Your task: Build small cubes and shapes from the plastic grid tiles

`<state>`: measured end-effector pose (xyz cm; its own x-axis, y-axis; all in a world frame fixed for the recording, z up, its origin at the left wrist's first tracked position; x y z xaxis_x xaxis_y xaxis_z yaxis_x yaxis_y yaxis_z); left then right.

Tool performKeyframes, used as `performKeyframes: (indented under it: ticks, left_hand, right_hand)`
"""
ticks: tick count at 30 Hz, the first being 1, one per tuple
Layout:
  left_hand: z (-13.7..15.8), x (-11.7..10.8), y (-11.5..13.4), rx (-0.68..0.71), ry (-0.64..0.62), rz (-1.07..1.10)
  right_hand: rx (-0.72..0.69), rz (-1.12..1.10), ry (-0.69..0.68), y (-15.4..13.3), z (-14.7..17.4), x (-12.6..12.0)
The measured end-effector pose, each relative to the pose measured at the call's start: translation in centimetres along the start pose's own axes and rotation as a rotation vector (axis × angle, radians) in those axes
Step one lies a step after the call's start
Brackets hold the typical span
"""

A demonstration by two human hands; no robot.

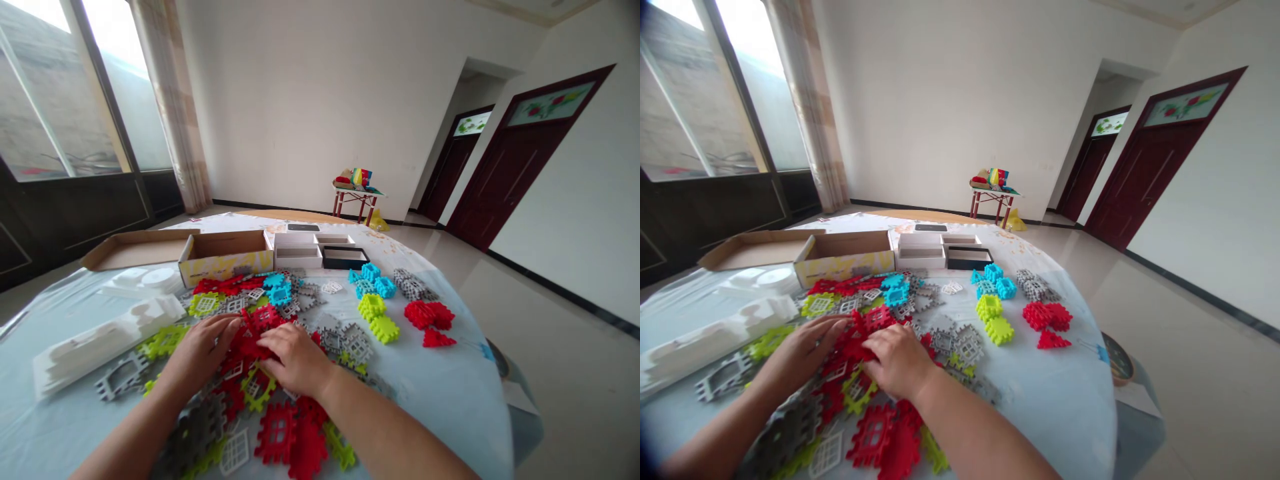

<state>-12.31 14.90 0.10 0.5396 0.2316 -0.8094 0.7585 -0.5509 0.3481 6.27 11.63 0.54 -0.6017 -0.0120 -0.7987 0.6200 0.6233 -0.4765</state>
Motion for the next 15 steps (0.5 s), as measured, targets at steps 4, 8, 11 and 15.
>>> performKeyframes:
  ticks: [4, 8, 11, 15]
  left_hand:
    - [0.1, -0.1, -0.2, -0.002, 0.007, 0.009]
    - [0.1, 0.1, -0.2, -0.013, 0.007, 0.010]
    - [0.0, 0.1, 0.0, -0.014, 0.001, 0.002]
    - [-0.1, 0.0, 0.3, -0.013, -0.014, -0.013]
  right_hand:
    - [0.194, -0.097, 0.147, 1.1, 1.0, -2.5]
    - [0.386, -0.246, 0.191, 3.4, 2.7, -4.5]
    - [0.443, -0.130, 0.194, 5.0, 3.7, -4.7]
    - [0.403, -0.022, 0.195, 5.6, 4.5, -4.8]
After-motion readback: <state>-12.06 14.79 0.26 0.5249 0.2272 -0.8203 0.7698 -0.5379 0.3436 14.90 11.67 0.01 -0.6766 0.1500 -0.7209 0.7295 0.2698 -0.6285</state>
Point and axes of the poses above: each hand's wrist, its own z-axis away from the middle knuckle, its own x-axis out of the palm, y = z × x, the point moved 3 cm from there along -z, towards the middle knuckle, and after that the axes turned 7 degrees about x, right-handed, at the moved point
